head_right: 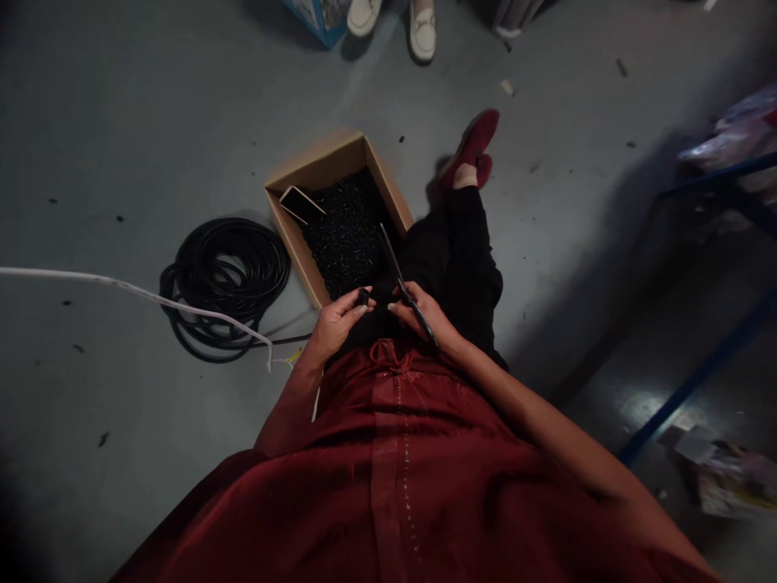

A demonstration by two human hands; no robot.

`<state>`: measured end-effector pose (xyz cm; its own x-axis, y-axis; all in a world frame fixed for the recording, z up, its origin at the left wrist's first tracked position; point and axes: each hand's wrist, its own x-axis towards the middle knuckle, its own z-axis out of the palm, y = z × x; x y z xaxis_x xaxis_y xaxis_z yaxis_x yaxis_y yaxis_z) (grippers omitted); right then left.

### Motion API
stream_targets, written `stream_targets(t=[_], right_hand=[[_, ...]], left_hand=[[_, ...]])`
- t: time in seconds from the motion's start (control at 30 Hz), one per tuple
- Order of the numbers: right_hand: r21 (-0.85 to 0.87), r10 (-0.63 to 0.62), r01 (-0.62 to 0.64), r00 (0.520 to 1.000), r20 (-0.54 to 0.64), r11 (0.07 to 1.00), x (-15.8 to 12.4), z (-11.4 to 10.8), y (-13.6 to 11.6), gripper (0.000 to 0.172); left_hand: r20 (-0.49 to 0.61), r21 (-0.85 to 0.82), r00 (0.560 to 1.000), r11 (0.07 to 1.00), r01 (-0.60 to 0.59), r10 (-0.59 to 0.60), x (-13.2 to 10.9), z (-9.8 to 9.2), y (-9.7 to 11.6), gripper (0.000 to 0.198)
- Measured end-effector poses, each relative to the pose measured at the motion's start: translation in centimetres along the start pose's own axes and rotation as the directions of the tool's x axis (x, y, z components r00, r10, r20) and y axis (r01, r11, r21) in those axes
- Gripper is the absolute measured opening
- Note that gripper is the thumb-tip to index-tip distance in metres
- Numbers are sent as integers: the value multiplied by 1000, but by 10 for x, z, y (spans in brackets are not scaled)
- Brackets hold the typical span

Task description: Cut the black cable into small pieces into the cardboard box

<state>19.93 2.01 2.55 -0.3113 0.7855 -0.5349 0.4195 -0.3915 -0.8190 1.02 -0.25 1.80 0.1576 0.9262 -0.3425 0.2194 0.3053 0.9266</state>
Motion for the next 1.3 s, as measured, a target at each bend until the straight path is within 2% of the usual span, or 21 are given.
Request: stream_targets(t=[0.13, 0.23, 0.3, 0.5, 0.7, 0.97, 1.17, 1.3], right_hand=[[12, 41, -40, 998, -38, 999, 2, 0, -2, 33], [3, 61, -61, 997, -47, 998, 2, 1, -7, 32], [-12, 81, -81, 995, -52, 997, 0, 3, -12, 32], [-23, 123, -125, 989, -86, 992, -6, 9, -17, 33], [49, 180, -175, 976, -120, 983, -13, 15, -12, 33], [184, 146, -106, 965, -219, 977, -21, 34, -3, 32], [120, 94, -73, 980, -177, 990, -19, 26, 4, 32], [84, 12, -2, 992, -122, 996, -18, 18, 5, 31]], left_hand=[[-104, 119, 993, 992, -47, 59, 0, 2, 5, 36], [-214, 247, 969, 966, -68, 123, -3, 6, 6, 36], [-241, 308, 955, 947, -92, 171, -5, 6, 6, 36], [-182, 447, 947, 880, -159, 264, -10, -3, 5, 34], [-137, 552, 935, 809, -202, 327, -7, -9, 6, 30], [-44, 663, 900, 686, -299, 435, 2, -20, 12, 26], [-53, 600, 898, 733, -321, 437, 6, -12, 10, 36], [-143, 551, 915, 798, -243, 378, -1, 2, 10, 43]])
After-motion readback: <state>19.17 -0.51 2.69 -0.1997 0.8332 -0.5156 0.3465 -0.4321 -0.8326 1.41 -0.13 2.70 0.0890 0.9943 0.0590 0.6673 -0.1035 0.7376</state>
